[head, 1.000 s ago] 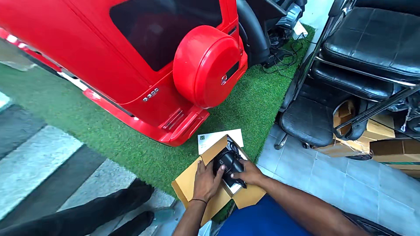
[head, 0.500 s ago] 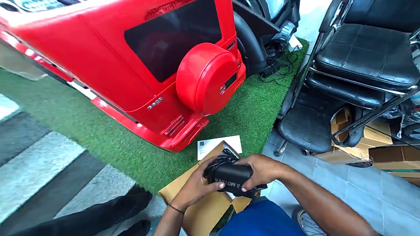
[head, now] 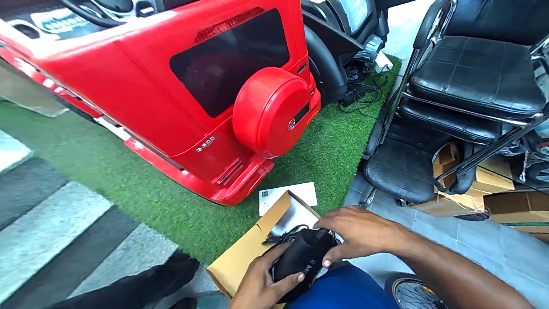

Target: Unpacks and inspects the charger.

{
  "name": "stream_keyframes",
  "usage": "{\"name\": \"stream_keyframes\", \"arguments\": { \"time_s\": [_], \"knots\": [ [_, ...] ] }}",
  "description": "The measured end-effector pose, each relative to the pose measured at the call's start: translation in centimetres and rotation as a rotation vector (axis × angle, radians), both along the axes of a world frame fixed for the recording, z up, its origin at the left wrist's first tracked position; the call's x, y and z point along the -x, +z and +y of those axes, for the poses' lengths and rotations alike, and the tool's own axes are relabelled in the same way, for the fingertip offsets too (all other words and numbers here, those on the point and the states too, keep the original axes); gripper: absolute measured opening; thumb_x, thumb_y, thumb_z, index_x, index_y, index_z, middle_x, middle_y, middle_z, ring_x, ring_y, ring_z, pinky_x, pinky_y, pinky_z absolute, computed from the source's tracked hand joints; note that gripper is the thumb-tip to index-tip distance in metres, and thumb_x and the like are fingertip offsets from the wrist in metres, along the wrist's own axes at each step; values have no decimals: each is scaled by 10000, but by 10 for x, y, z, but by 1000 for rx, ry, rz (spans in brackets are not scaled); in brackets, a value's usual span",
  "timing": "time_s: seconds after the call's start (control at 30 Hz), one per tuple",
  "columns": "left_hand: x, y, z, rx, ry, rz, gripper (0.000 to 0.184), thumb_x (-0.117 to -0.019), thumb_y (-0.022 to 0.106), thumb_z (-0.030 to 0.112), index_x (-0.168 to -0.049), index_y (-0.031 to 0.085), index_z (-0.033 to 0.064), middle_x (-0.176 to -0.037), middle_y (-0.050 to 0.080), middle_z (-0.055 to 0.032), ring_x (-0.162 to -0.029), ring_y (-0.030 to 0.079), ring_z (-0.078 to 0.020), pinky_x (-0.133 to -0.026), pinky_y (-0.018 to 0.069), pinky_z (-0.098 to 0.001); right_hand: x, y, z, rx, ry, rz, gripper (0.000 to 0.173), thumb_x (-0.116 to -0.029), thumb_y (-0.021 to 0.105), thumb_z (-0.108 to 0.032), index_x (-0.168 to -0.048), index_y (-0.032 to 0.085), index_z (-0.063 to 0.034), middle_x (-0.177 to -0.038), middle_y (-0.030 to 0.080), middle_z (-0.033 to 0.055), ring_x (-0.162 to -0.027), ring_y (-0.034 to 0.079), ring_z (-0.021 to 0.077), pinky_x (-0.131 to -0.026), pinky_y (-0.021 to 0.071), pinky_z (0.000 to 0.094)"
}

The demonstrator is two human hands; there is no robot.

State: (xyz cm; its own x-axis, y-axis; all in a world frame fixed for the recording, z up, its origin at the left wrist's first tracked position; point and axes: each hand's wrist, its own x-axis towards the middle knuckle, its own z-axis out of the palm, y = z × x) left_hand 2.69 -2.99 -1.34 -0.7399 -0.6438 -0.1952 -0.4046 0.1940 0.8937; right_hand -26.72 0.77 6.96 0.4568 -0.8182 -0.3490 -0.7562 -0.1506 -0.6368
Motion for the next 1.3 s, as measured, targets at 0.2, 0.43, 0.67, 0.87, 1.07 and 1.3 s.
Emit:
{"name": "stream_keyframes", "arguments": {
  "time_s": [0.2, 0.43, 0.67, 0.87, 1.07, 1.3],
  "knots": [
    [-4, 34, -5, 83, -163, -132, 586, -812, 816, 505, -1289, 676, 194, -1099, 754, 5, -991, 724, -116, -877, 611, -455, -15, 41, 6, -16, 224, 305, 294, -990, 530, -342, -997, 663, -79, -896, 651, 121, -789, 653, 320, -631, 500, 536],
    [-13, 55, -12, 182, -279, -204, 548, -844, 760, 546, -1255, 684, 193, -1001, 759, -41, -877, 739, -204, -751, 597, -546, -25, 41, 13, -115, 299, 266, 391, -1052, 543, -396, -1073, 605, -11, -811, 627, 142, -751, 663, 347, -652, 536, 540],
    [23, 80, -18, 90, -504, -398, 815, -710, 791, 684, -1343, 619, 199, -1276, 667, -74, -1086, 679, -279, -871, 553, -590, -35, 52, 3, 43, 483, 195, 299, -1050, 533, -320, -983, 639, -49, -733, 609, 94, -681, 641, 300, -595, 504, 507],
    [25, 90, -2, 202, -474, -334, 598, -817, 747, 576, -1244, 686, 162, -901, 756, -102, -798, 735, -323, -661, 556, -599, -23, 54, 20, 201, 514, 167, 239, -1052, 512, -241, -955, 625, -54, -706, 588, 76, -615, 621, 274, -510, 489, 453],
    [38, 121, 12, 211, -521, -467, 507, -816, 746, 442, -1237, 685, 168, -905, 748, -114, -751, 717, -368, -593, 531, -600, -8, 51, 40, 338, 540, 132, 333, -1084, 439, -308, -941, 613, -62, -647, 549, 39, -528, 574, 225, -440, 445, 387],
    [38, 126, 26, 280, -500, -472, 477, -866, 696, 435, -1253, 689, 157, -952, 752, -116, -713, 718, -360, -534, 530, -570, -1, 47, 53, 467, 530, 93, 324, -1079, 457, -285, -939, 625, -46, -636, 544, 36, -509, 553, 208, -429, 427, 353]
  ]
}}
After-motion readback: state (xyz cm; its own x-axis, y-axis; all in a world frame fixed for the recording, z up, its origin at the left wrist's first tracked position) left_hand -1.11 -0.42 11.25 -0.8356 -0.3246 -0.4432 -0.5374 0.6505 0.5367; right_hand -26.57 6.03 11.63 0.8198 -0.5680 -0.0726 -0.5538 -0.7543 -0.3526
